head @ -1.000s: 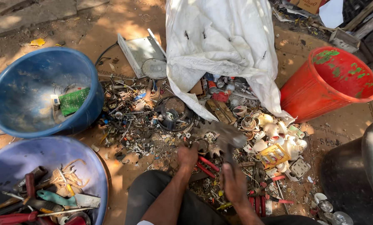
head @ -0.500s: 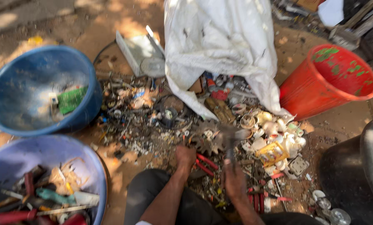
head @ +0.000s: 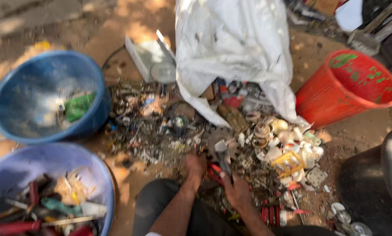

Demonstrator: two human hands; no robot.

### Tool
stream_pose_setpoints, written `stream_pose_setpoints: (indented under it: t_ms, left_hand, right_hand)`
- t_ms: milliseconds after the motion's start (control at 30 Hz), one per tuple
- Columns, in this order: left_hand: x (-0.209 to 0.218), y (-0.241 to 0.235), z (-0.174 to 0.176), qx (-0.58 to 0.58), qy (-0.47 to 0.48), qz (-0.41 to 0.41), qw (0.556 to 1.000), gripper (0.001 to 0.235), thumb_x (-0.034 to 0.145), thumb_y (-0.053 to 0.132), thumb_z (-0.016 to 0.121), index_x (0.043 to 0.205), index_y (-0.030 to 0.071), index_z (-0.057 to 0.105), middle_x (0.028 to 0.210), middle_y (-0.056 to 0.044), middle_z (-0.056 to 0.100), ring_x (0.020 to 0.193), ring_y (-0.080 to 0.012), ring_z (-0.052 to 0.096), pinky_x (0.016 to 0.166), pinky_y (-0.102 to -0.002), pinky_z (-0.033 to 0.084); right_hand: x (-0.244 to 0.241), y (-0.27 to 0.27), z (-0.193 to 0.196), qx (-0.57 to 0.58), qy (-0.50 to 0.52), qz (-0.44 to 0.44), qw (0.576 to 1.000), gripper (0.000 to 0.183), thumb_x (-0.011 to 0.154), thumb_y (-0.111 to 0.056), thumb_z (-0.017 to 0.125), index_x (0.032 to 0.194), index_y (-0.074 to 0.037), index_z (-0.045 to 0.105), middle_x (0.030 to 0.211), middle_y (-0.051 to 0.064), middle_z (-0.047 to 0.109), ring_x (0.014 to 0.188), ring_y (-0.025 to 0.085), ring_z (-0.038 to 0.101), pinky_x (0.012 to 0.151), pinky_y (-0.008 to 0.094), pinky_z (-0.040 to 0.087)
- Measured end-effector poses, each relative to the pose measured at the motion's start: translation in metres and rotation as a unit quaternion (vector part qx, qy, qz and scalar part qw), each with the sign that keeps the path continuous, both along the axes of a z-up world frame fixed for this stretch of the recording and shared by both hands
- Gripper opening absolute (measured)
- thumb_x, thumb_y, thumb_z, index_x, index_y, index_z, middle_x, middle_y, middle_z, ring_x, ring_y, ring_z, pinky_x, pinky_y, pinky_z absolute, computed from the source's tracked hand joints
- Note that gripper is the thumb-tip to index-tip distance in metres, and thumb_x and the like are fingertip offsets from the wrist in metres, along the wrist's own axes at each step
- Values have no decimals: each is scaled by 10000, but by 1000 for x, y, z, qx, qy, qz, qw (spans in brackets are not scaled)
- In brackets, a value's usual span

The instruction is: The person sits on the ground and uses a hammer to break apart various electronic components and scrap metal. They repeatedly strike items like a gear and a white plastic housing to separate parts, occasionally using pliers to hold or adjust the pieces.

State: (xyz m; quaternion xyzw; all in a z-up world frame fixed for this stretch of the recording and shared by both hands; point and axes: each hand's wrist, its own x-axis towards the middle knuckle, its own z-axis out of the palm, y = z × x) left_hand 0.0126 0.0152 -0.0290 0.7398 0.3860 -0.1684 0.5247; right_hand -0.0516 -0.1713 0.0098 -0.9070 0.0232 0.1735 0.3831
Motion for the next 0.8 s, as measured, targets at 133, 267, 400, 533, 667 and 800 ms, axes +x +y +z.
stream_pose_setpoints:
  t_ms: [133,267,400,533,667,800]
  left_hand:
    - [-6,-3,2,39,-61,20,997,302,865,151,707,1152,63,739,1035,-237,749,931,-375,734,830,-483,577]
    - [-7,-5,7,60,-49,-8,997,366,858,179,733,1216,104,728,1086,-218,739,1006,-372,715,889,-469,558]
    - [-7,-2,-3,18,-7,11,1000,376,895,117,690,1258,18,712,1096,-220,749,963,-307,761,860,-420,605]
    - [-3,12,-7,-94,-209,197,953,378,892,7,637,1268,-11,671,1101,-151,765,917,-232,740,799,-366,595]
    - [-13,10,19,-141,-247,150,947,312,924,27,692,1231,-26,703,1076,-151,771,883,-208,725,754,-324,577]
    - [-25,1,39,-107,-219,70,967,312,923,74,687,1224,12,736,993,-198,802,761,-210,741,642,-377,585]
  right_hand:
    - [-7,-2,-2,220,-138,1,966,448,1005,-489,456,854,-86,583,507,-36,484,364,121,454,299,346,415]
    - [1,5,2,155,-356,107,915,491,1166,-416,394,1037,34,542,774,-12,590,615,99,554,508,357,506]
    - [2,6,6,237,178,-132,946,500,1026,-496,517,834,-40,595,558,21,522,401,159,489,388,353,430]
    - [-9,6,12,317,276,-190,887,497,998,-516,518,874,-45,616,521,50,484,367,182,435,367,360,401]
    - [-9,-11,-3,246,312,-180,900,445,953,-458,669,914,-15,649,562,59,521,420,212,505,415,391,448]
    - [-12,-13,-30,78,144,-9,986,491,889,-388,801,973,85,698,727,120,684,668,287,675,640,454,550]
